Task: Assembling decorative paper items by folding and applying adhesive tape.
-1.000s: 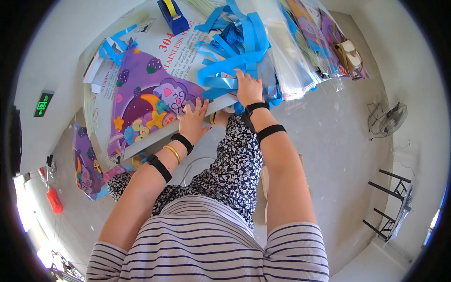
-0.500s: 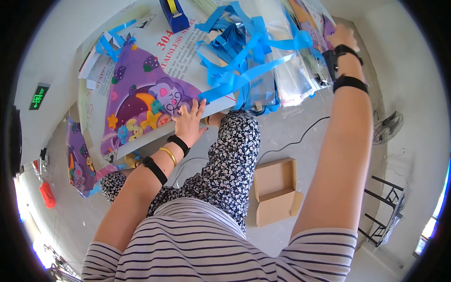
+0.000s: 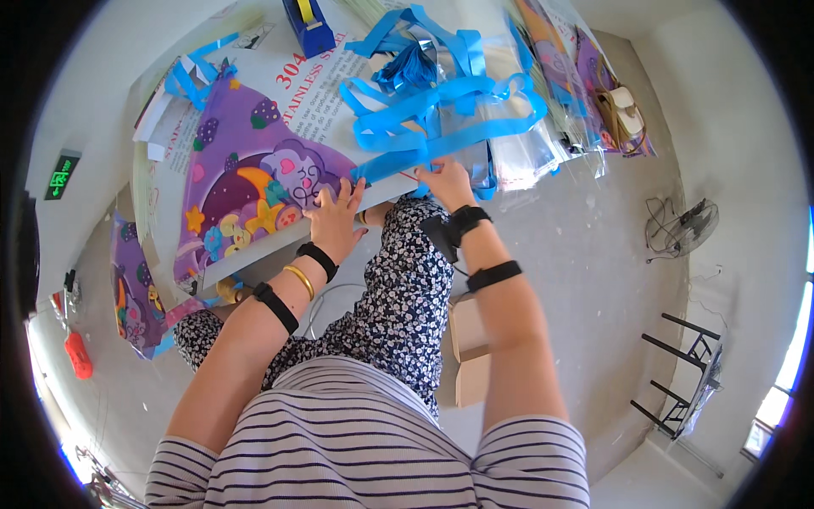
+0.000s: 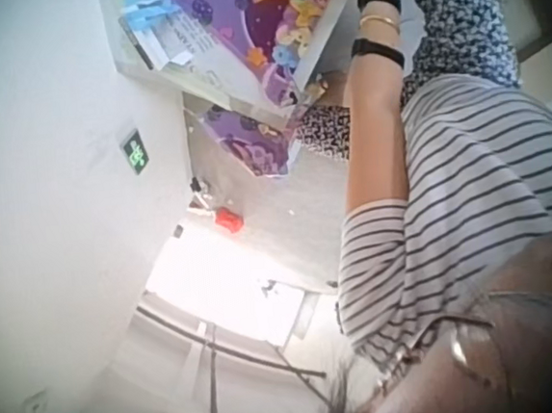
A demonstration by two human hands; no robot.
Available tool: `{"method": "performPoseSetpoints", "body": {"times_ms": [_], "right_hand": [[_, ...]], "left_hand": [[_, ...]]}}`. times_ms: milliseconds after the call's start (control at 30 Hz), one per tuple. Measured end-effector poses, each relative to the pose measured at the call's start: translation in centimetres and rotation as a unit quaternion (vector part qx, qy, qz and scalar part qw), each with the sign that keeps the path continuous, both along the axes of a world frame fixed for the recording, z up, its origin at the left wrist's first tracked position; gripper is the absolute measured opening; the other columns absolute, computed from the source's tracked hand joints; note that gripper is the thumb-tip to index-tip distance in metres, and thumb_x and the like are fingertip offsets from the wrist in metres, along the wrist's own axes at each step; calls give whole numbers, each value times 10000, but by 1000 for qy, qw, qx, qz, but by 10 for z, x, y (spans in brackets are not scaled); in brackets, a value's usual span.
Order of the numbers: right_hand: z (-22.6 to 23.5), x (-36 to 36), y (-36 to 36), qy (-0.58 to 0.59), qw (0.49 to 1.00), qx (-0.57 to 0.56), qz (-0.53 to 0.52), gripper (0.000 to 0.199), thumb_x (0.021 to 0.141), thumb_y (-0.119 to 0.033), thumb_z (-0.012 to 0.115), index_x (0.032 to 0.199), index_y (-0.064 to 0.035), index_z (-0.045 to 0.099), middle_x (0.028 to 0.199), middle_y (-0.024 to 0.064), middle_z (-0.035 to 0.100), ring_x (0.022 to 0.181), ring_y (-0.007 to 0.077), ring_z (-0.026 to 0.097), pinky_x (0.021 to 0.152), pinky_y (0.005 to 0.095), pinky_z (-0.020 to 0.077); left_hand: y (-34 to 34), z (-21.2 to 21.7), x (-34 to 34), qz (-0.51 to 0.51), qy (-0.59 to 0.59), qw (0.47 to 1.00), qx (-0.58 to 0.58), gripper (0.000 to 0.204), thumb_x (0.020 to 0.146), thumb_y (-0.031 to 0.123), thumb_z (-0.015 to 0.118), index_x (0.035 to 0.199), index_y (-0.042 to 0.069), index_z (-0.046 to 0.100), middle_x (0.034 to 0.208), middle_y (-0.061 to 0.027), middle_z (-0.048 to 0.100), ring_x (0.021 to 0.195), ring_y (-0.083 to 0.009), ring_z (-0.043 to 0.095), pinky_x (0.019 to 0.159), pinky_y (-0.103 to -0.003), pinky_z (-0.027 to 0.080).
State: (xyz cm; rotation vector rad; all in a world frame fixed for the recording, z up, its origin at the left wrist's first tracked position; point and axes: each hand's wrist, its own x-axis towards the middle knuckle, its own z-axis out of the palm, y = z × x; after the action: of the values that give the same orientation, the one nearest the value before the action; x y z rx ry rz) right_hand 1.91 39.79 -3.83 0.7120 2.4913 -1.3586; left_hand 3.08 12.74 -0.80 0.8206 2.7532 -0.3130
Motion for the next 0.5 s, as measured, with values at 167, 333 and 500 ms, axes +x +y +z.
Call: {"method": "performPoseSetpoints", "body": {"times_ms": [167, 333, 500], "right_hand": [[-34, -9, 2, 44, 975, 23, -215, 773, 736, -263, 875, 1318, 93, 511, 1081, 197, 705, 1005, 314, 685, 875, 397, 545], [-48, -23, -6, 18, 966, 63, -250, 759, 684, -271, 889, 1310, -5, 553, 1244, 218, 587, 1140, 388, 590, 958, 469, 507], [-41, -19, -46, 170, 934, 243, -201, 673, 677, -256, 874, 1225, -104, 516, 1193, 131, 570, 1110, 394, 531, 939, 520, 442]], "left_hand": [[0, 4, 0, 4, -3, 1000, 4, 1080, 794, 525, 796, 1645, 242, 194, 1531, -34, 371, 1150, -363, 469, 798, -604, 611], [3, 1, 0, 6, -5, 1000, 15, 1090, 783, 512, 810, 1645, 248, 196, 1530, -37, 372, 1147, -369, 469, 811, -617, 605], [1, -1, 0, 16, -10, 1000, 16, 1112, 768, 513, 823, 1646, 251, 193, 1524, -39, 371, 1138, -378, 469, 815, -633, 598]]}}
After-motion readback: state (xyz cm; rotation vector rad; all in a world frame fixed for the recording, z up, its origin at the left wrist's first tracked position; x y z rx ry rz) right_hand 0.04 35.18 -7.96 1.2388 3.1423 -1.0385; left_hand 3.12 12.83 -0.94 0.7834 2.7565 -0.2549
